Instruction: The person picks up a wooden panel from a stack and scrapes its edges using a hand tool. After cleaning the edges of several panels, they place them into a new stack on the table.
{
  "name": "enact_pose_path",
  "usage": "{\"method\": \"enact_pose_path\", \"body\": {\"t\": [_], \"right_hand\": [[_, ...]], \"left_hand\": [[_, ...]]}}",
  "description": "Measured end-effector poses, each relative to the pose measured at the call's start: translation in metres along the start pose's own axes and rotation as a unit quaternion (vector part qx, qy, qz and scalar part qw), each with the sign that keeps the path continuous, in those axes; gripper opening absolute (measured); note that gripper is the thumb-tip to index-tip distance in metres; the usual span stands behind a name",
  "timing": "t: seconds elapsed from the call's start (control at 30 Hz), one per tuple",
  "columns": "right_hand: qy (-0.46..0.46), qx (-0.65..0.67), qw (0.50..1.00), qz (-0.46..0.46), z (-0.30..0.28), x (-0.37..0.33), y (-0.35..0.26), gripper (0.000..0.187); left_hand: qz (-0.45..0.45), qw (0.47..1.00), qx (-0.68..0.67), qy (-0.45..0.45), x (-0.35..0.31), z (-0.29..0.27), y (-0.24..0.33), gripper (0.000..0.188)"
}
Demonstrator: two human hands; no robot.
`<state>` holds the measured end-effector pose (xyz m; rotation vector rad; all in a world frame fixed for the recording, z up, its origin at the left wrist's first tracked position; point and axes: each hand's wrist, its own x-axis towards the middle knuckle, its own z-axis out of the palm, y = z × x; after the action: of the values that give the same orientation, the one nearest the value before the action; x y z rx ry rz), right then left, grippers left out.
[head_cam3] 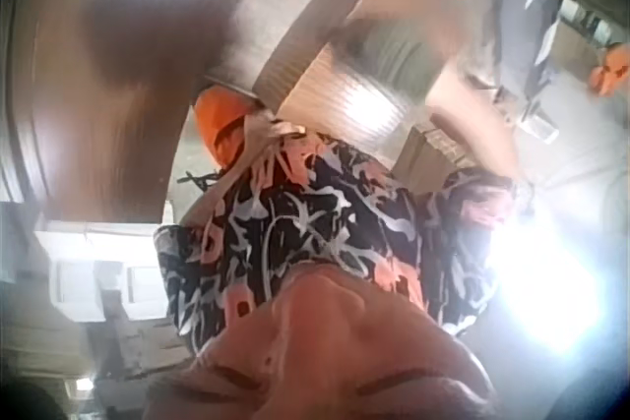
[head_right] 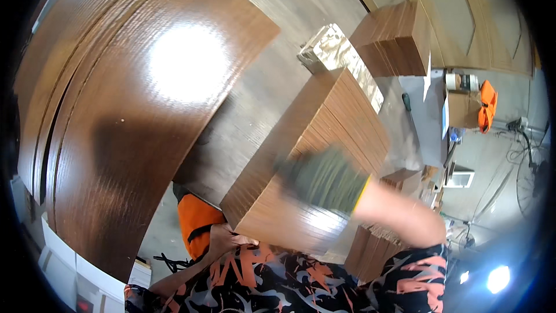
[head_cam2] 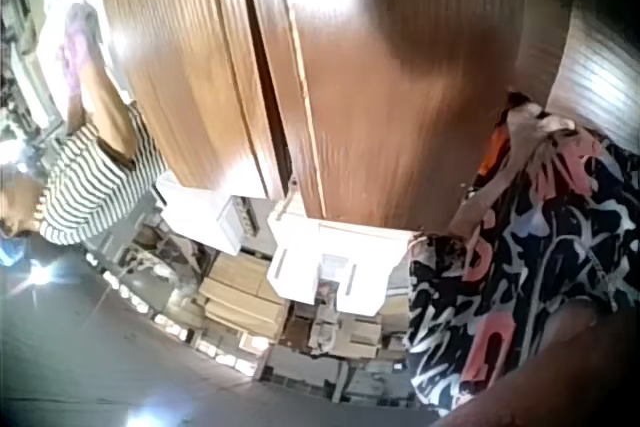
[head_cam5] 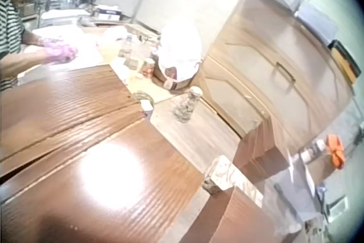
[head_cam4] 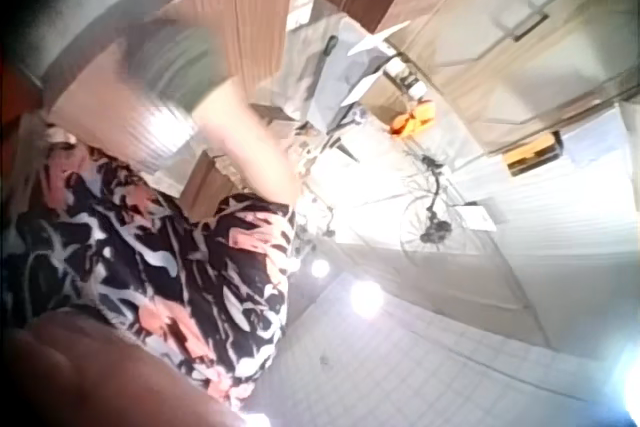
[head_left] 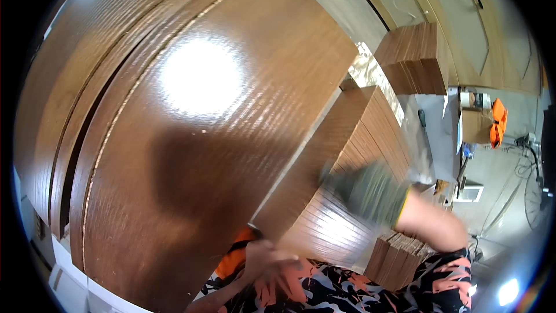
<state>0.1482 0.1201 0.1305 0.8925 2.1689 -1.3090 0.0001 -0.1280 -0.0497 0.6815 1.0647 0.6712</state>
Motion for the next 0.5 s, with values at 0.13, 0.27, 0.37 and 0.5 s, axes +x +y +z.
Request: {"method": "enact_pose_path", "body": {"t": [0.13,0.27,0.37,0.5], "right_hand": [[0.083,-0.156,0.976,-0.130,0.033,-0.004,-0.020,0.030],[0.063,-0.340,0.933,-0.097,0.029,-0.009,-0.030,0.031],[0.045,-0.277,0.950,-0.135,0.058,-0.022,-0.012,0.040],[-0.056,-0.309,0.944,-0.102,0.056,-0.004,-0.047,0.036]], "left_hand": [[0.010,1.000,-0.001,0.000,-0.002,-0.001,-0.001,0.027],[0.018,0.999,0.043,-0.019,0.006,-0.001,-0.008,0.027],[-0.082,0.996,0.021,-0.008,0.002,-0.005,0.024,0.028],[-0.024,0.993,-0.112,0.013,-0.002,0.000,0.009,0.025]]}}
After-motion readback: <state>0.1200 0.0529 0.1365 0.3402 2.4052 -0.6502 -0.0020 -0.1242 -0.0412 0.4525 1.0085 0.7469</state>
